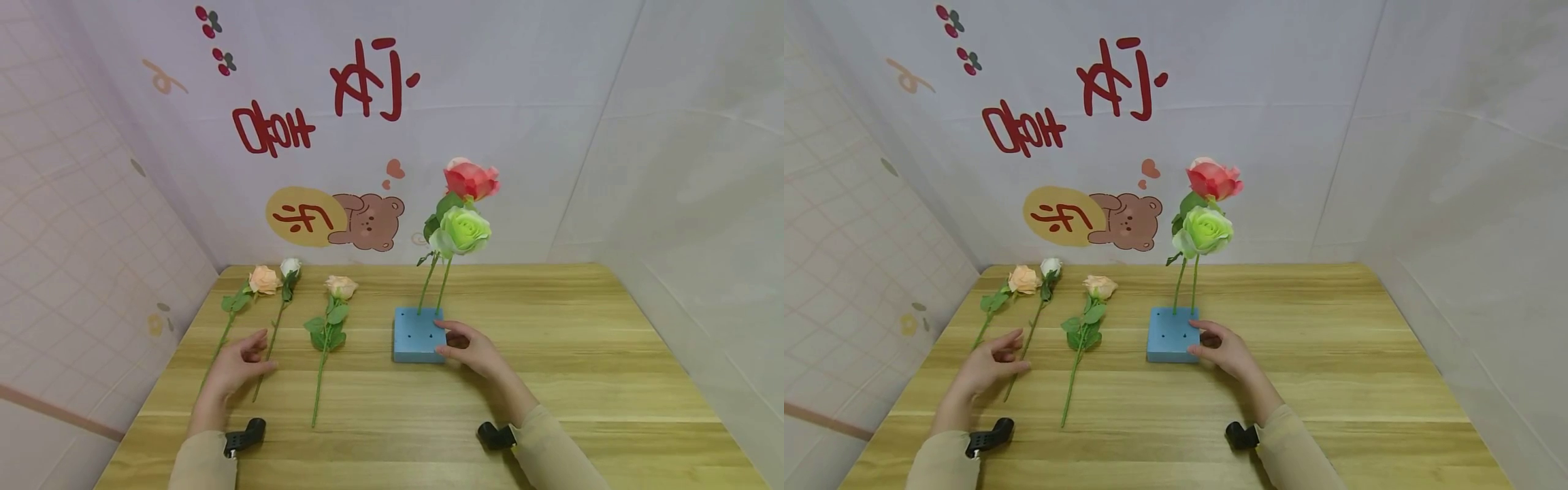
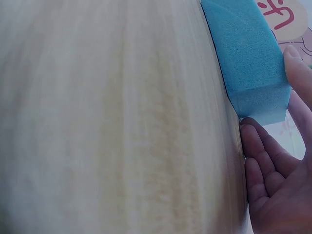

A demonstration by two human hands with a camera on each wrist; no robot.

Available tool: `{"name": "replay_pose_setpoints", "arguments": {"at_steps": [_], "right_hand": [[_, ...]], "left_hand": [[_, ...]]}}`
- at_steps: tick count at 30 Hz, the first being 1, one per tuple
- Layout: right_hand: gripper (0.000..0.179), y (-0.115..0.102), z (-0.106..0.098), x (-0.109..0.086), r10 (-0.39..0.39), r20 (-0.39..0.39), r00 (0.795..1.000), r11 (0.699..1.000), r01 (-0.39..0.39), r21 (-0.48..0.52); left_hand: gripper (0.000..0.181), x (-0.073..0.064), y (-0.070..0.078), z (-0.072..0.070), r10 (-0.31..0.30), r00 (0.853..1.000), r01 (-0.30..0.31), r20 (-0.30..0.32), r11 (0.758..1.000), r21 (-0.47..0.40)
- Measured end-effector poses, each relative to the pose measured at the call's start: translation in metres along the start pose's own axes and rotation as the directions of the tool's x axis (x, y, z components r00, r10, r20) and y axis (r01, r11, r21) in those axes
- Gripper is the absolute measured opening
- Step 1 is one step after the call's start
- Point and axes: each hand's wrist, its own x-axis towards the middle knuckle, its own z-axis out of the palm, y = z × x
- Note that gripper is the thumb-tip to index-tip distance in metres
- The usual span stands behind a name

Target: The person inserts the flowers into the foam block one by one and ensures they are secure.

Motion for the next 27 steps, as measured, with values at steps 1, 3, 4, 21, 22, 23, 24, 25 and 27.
{"name": "replay_pose_setpoints", "arguments": {"at_steps": [1, 3, 4, 21, 22, 23, 24, 25, 27], "right_hand": [[0.054, 0.0, 0.0, 0.0, -0.001, -0.001, 1.0, 1.0, 0.001, -0.002], [0.054, 0.0, 0.0, 0.0, 0.0, -0.001, 1.0, 1.0, 0.0, -0.005], [0.054, 0.0, 0.0, 0.0, -0.001, 0.0, 1.0, 1.0, 0.001, -0.007], [0.055, 0.001, 0.001, 0.001, 0.003, 0.006, 1.0, 1.0, -0.003, -0.01], [0.055, 0.002, 0.001, 0.002, -0.001, 0.004, 1.0, 1.0, 0.001, -0.011], [0.055, 0.005, 0.001, 0.003, -0.002, 0.001, 1.0, 1.0, 0.002, -0.011], [0.055, 0.009, 0.002, 0.004, -0.005, -0.004, 1.0, 1.0, 0.005, -0.012], [0.055, 0.014, 0.002, 0.006, -0.007, -0.009, 1.0, 1.0, 0.007, -0.012], [0.055, 0.026, 0.004, 0.01, -0.01, -0.02, 1.0, 1.0, 0.01, -0.016]], "left_hand": [[0.082, 0.0, 0.0, 0.0, 0.008, 1.0, -0.008, 0.008, 1.0, -0.004], [0.082, 0.0, -0.001, 0.0, 0.017, 1.0, -0.017, 0.02, 1.0, -0.001], [0.081, 0.0, -0.001, 0.0, 0.019, 1.0, -0.019, 0.025, 1.0, 0.005], [0.063, 0.005, 0.002, -0.001, 0.009, 1.0, -0.011, 0.014, 0.993, 0.121], [0.063, 0.005, 0.002, -0.001, 0.014, 1.0, -0.016, 0.016, 0.993, 0.121], [0.062, 0.005, 0.002, -0.001, 0.013, 1.0, -0.015, 0.015, 0.993, 0.12], [0.061, 0.005, 0.002, 0.0, 0.011, 1.0, -0.012, 0.011, 0.993, 0.12], [0.06, 0.005, 0.001, 0.0, 0.012, 1.0, -0.013, 0.008, 0.992, 0.123], [0.058, 0.006, 0.001, 0.0, 0.015, 1.0, -0.015, 0.004, 0.992, 0.124]]}}
